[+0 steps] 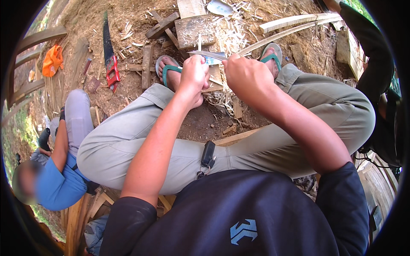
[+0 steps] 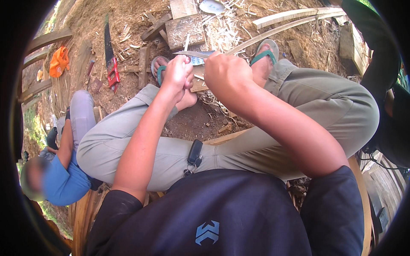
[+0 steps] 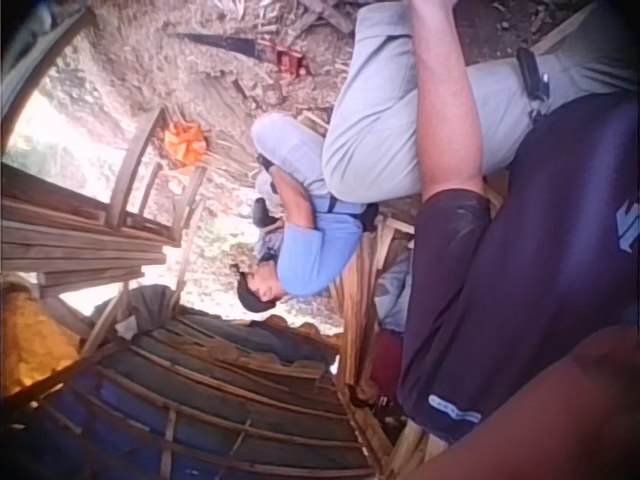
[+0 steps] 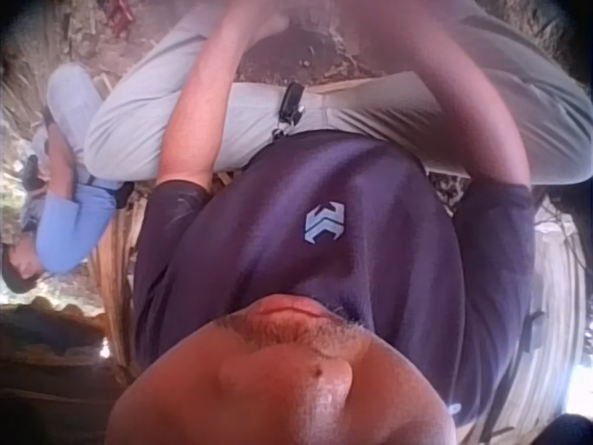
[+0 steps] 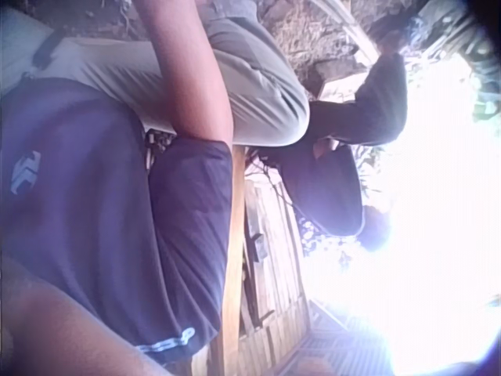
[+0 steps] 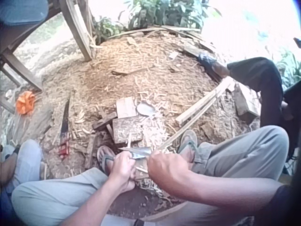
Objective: The person sits on the ground and uses a curved blade to shave thin strips from a small piece of wood. They repeatedly scrape the blade along the wood to produce fine shavings, occasionally pausing to inspect the result.
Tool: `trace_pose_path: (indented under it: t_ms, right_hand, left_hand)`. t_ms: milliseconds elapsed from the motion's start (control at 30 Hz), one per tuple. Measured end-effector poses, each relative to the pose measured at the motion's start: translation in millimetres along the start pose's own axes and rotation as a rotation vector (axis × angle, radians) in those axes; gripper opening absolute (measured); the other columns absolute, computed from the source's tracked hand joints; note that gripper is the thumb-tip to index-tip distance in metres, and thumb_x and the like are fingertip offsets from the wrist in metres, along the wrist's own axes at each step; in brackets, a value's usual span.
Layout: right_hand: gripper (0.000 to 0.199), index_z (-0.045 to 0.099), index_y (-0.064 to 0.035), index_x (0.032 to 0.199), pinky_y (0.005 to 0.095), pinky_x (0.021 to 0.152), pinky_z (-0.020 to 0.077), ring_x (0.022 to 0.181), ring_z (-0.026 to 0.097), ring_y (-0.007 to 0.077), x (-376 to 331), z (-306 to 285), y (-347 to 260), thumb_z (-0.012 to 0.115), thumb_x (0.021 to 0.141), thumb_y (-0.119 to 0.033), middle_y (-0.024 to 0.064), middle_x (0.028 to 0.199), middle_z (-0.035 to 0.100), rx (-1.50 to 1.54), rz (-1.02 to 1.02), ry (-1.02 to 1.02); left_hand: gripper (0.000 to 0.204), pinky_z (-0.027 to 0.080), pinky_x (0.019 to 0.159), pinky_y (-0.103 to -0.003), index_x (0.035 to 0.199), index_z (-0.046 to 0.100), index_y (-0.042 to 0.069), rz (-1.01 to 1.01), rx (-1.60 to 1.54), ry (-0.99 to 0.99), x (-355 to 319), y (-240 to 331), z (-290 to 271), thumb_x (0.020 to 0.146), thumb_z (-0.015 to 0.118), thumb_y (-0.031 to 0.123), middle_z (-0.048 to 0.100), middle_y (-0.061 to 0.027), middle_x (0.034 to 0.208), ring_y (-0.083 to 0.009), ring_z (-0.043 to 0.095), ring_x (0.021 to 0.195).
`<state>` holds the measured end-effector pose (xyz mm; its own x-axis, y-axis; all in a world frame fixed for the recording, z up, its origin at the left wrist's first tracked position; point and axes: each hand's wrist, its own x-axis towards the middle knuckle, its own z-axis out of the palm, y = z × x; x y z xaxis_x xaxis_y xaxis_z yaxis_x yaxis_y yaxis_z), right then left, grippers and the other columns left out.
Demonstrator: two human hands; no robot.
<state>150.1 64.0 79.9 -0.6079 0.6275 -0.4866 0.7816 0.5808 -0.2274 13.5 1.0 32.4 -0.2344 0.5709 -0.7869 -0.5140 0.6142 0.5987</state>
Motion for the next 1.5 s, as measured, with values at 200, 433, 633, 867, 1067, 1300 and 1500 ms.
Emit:
trace_pose_path:
  t_ms: [200,433,633,867,1067,1300,1500]
  right_hand:
    - [0.018,0.062,-0.0003,0.093,0.0324,0.061,0.0581,0.079,0.073,0.0235,15.8,11.3,-3.2,0.053,0.093,-0.016,0.0122,0.082,0.072,-0.032,0.044,0.008]
    - [0.019,0.063,0.0024,0.096,0.0322,0.063,0.0582,0.081,0.073,0.0244,25.9,15.7,8.7,0.054,0.091,-0.014,0.0147,0.087,0.072,-0.088,-0.128,0.030]
    - [0.023,0.062,0.0029,0.096,0.0314,0.062,0.0579,0.080,0.073,0.0233,-2.6,-8.2,-2.9,0.052,0.096,-0.018,0.0146,0.085,0.071,-0.057,-0.050,-0.067]
    - [0.018,0.061,0.0011,0.094,0.0313,0.061,0.0578,0.079,0.073,0.0231,-2.1,-5.7,-0.5,0.055,0.093,-0.016,0.0126,0.081,0.072,-0.005,0.005,-0.023]
    - [0.016,0.061,-0.0002,0.093,0.0312,0.060,0.0578,0.078,0.073,0.0228,4.6,1.6,-6.3,0.055,0.091,-0.015,0.0145,0.083,0.072,-0.023,0.031,-0.021]
    - [0.018,0.063,0.0007,0.093,0.0314,0.060,0.0579,0.079,0.073,0.0232,34.3,22.6,9.5,0.054,0.093,-0.015,0.0138,0.084,0.072,-0.049,-0.002,0.083]
    - [0.025,0.061,0.0016,0.095,0.0318,0.062,0.0579,0.080,0.073,0.0238,7.6,0.9,-3.7,0.051,0.098,-0.021,0.0125,0.086,0.071,-0.044,-0.053,-0.037]
  left_hand:
    - [0.014,0.022,0.037,-0.026,0.085,0.043,0.014,0.012,0.018,0.002,5.1,-7.5,-4.2,0.095,0.038,0.022,0.033,0.0023,0.051,-0.0101,0.031,0.038]
    - [0.016,0.024,0.036,-0.027,0.092,0.047,0.010,0.084,0.158,-0.014,-1.2,-1.0,1.9,0.096,0.038,0.023,0.036,0.0012,0.052,-0.0113,0.032,0.037]
    - [0.019,0.024,0.036,-0.028,0.097,0.045,0.008,0.072,0.072,-0.021,3.6,-5.0,-2.7,0.097,0.038,0.025,0.035,0.0010,0.052,-0.0119,0.032,0.038]
    - [0.015,0.023,0.036,-0.027,0.094,0.044,0.009,0.096,0.059,-0.045,6.1,-7.3,-6.1,0.096,0.038,0.023,0.035,0.0011,0.053,-0.0119,0.031,0.037]
    - [0.013,0.022,0.035,-0.028,0.092,0.045,0.011,0.036,-0.004,-0.007,7.5,-9.7,-5.6,0.095,0.040,0.022,0.036,0.0014,0.052,-0.0117,0.032,0.036]
    - [0.015,0.024,0.035,-0.028,0.092,0.046,0.011,0.078,0.090,-0.039,4.9,-6.6,-1.2,0.097,0.040,0.024,0.036,0.0014,0.052,-0.0120,0.033,0.036]
    - [0.022,0.027,0.036,-0.028,0.100,0.047,0.007,0.105,0.119,-0.069,3.5,-5.2,-2.7,0.100,0.038,0.026,0.036,0.0008,0.052,-0.0125,0.035,0.037]
